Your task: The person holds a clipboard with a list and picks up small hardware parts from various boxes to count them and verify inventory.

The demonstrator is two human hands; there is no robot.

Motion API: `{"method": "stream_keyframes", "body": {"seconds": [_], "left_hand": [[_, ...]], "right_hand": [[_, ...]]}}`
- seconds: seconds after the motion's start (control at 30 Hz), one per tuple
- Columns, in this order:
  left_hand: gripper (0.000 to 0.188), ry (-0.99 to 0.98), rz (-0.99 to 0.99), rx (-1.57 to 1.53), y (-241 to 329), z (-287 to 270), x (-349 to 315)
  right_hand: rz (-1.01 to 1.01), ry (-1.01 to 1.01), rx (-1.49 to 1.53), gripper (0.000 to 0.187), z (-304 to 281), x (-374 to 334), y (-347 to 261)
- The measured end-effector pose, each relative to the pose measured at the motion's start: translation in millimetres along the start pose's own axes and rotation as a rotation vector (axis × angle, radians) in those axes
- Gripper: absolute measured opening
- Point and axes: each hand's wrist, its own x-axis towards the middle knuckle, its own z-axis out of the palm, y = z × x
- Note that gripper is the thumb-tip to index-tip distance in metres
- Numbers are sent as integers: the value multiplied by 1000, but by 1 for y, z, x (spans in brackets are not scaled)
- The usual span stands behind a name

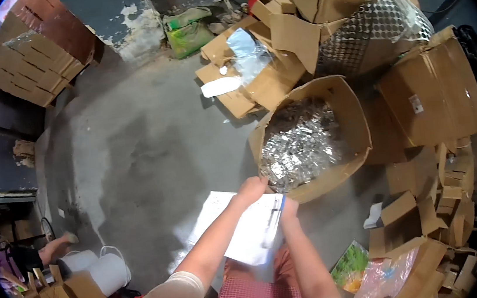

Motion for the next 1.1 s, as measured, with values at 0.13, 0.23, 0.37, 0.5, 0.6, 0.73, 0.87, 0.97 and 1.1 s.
{"method": "stream_keyframes", "body": {"seconds": [0.13, 0.23, 0.37, 0.5, 0.6, 0.73, 0.87, 0.97, 1.1], "left_hand": [[53, 63, -45, -68, -33, 31, -42], [49, 101, -32, -25, -58, 71, -81], [37, 169, -41, 40, -28, 118, -147], [59, 200, -277, -101, -118, 201, -210], [60, 210, -262, -194, -95, 260, -222], [58, 375, -283, -407, -121, 334, -291], [54, 410, -194, -480, -83, 362, -332], [52, 417, -296, -513, -133, 396, -423], [48, 487, -261, -351, -129, 403, -493]], "right_hand": [[-188, 63, -58, 24, 2, -47, -15], [-286, 139, -65, 21, 20, -81, -2], [-253, -144, -442, 24, 32, -119, 52], [-360, -403, -618, 19, 53, -189, 26], [-259, -177, 54, 21, 70, -205, 114], [-352, -315, -200, 22, 107, -257, 133], [-530, -12, 171, 28, 125, -269, 202], [-675, -303, -239, 28, 138, -386, 144], [-72, -503, 522, 25, 154, -459, 145]]}}
